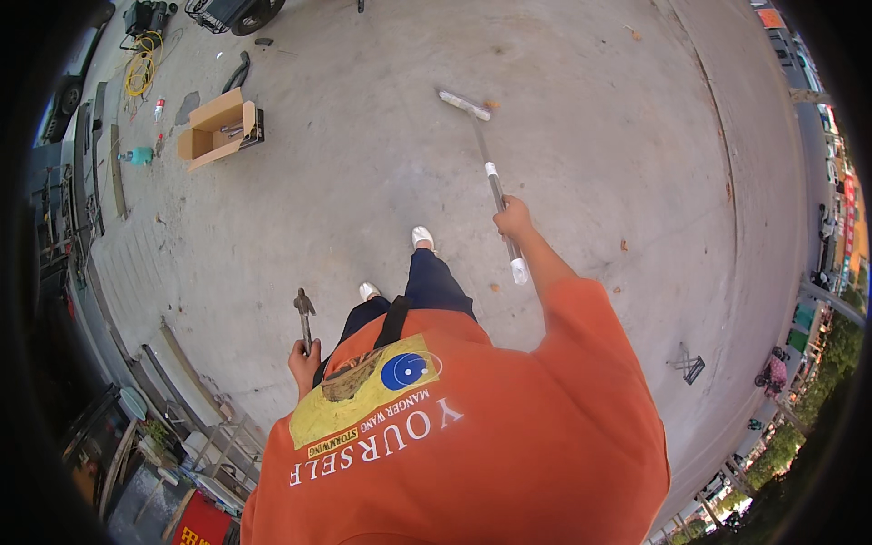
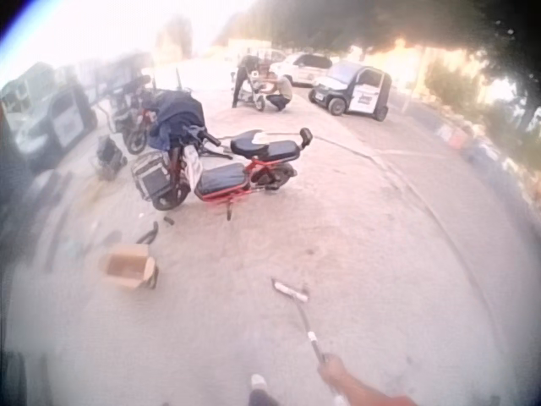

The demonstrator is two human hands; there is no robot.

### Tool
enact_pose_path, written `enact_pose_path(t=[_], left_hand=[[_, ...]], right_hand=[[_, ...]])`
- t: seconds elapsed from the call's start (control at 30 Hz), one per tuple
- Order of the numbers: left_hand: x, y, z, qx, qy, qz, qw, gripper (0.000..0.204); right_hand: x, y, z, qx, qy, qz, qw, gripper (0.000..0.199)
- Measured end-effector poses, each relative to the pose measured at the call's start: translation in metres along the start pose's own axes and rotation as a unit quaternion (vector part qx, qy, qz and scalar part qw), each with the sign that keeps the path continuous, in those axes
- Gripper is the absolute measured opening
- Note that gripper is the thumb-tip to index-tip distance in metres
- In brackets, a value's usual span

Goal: The person pours water from a large plastic bottle into a glass kettle, then places the kettle on its base. They walk outside and sweep the concrete area with a broom, moving debris toward the entrance.

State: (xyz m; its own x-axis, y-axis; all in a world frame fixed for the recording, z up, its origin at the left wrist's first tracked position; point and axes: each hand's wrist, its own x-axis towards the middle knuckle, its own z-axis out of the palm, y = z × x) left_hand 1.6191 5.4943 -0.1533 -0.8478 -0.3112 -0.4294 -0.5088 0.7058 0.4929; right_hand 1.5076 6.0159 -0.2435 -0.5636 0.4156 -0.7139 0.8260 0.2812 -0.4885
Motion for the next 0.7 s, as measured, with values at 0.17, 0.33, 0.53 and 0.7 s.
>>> enact_pose_path(t=[0.17,0.33,0.53,0.7], left_hand=[[0.009,-0.018,0.008,-0.050,-0.010,-0.039,0.998,0.034],[0.031,-0.014,0.016,-0.089,-0.020,-0.039,0.995,0.033],[0.028,-0.011,0.012,-0.107,-0.011,-0.054,0.993,0.031],[-0.004,-0.021,0.009,-0.114,0.012,-0.100,0.988,0.030]], right_hand=[[-0.094,0.032,-0.019,-0.058,-0.067,0.010,0.996,0.064],[-0.153,0.032,-0.044,-0.076,-0.099,0.005,0.992,0.063],[-0.076,-0.007,-0.029,-0.009,-0.056,-0.041,0.998,0.064],[0.051,-0.078,0.013,0.030,0.006,-0.061,0.998,0.058]])
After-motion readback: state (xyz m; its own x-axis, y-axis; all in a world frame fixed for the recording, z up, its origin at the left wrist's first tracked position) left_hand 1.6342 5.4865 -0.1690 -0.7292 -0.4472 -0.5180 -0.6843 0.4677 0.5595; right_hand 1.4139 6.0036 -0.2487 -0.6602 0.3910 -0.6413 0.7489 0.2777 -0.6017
